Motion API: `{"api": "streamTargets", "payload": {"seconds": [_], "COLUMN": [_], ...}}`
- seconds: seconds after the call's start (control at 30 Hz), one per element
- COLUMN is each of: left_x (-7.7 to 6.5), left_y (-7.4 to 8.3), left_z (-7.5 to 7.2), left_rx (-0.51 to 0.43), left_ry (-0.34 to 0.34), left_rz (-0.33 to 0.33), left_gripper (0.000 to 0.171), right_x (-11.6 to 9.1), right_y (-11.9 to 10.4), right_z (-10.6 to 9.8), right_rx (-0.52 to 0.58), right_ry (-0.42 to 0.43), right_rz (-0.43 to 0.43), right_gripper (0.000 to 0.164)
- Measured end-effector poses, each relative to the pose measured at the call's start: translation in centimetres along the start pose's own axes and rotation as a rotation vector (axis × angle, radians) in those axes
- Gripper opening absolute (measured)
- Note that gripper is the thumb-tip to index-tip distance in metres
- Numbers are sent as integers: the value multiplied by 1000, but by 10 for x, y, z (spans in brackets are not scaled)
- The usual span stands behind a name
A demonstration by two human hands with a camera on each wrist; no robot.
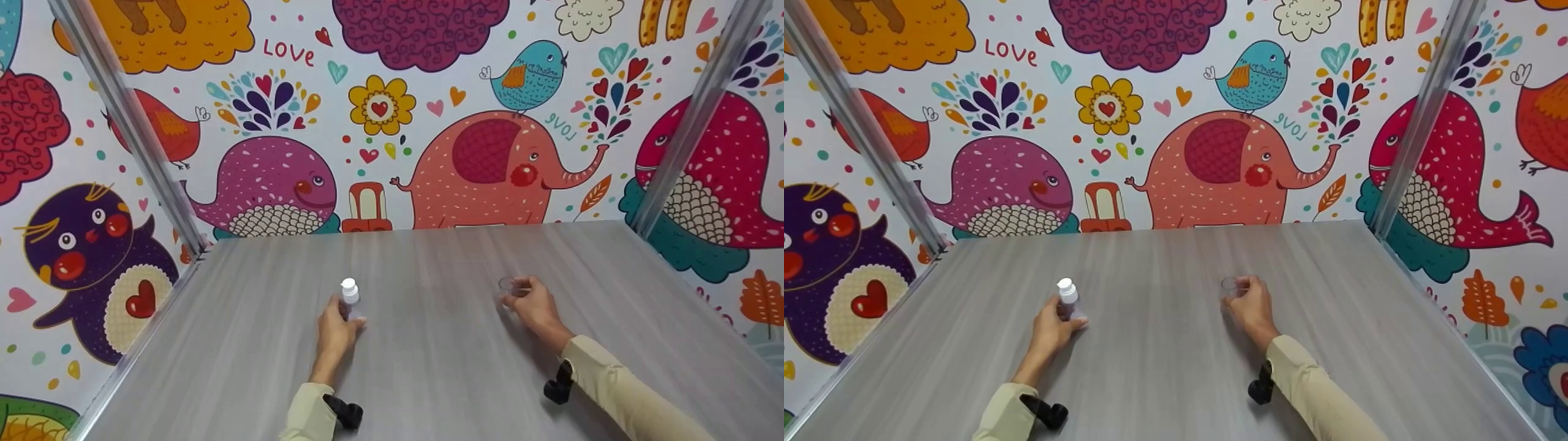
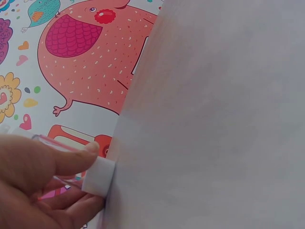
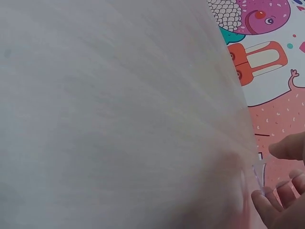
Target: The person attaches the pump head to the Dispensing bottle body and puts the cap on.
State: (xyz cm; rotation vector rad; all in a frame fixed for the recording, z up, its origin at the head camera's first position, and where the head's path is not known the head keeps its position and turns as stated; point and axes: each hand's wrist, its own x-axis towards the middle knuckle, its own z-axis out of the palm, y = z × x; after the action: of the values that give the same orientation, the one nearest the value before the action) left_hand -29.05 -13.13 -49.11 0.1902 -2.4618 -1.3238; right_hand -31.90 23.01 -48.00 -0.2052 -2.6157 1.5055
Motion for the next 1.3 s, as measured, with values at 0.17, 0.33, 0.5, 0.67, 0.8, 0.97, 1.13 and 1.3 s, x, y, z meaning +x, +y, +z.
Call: {"api": "streamTargets", "payload": {"seconds": [0.17,0.33,0.5,0.67,0.8,0.97,1.13,1.3], "left_x": [-1,-1,-1,0,-1,-1,-1,-1], "left_y": [-1,-1,-1,-1,0,-1,-1,0], "left_z": [0,1,2,2,1,0,0,0], "left_rx": [-9,-17,-18,-12,-6,6,3,-1], "left_ry": [8,16,17,15,9,-17,-22,-14], "left_rz": [3,14,17,7,1,-17,-32,-26], "left_gripper": [37,36,36,36,36,35,35,35], "right_x": [0,-1,-2,-5,-6,-6,-8,-9], "right_y": [0,0,1,-1,-5,-7,-8,-9], "right_z": [0,0,1,1,3,7,10,11], "right_rx": [20,12,11,32,42,63,63,45], "right_ry": [23,41,43,45,56,90,98,109], "right_rz": [18,7,-14,-17,-20,-47,-71,-98], "right_gripper": [46,45,44,44,44,42,42,43]}}
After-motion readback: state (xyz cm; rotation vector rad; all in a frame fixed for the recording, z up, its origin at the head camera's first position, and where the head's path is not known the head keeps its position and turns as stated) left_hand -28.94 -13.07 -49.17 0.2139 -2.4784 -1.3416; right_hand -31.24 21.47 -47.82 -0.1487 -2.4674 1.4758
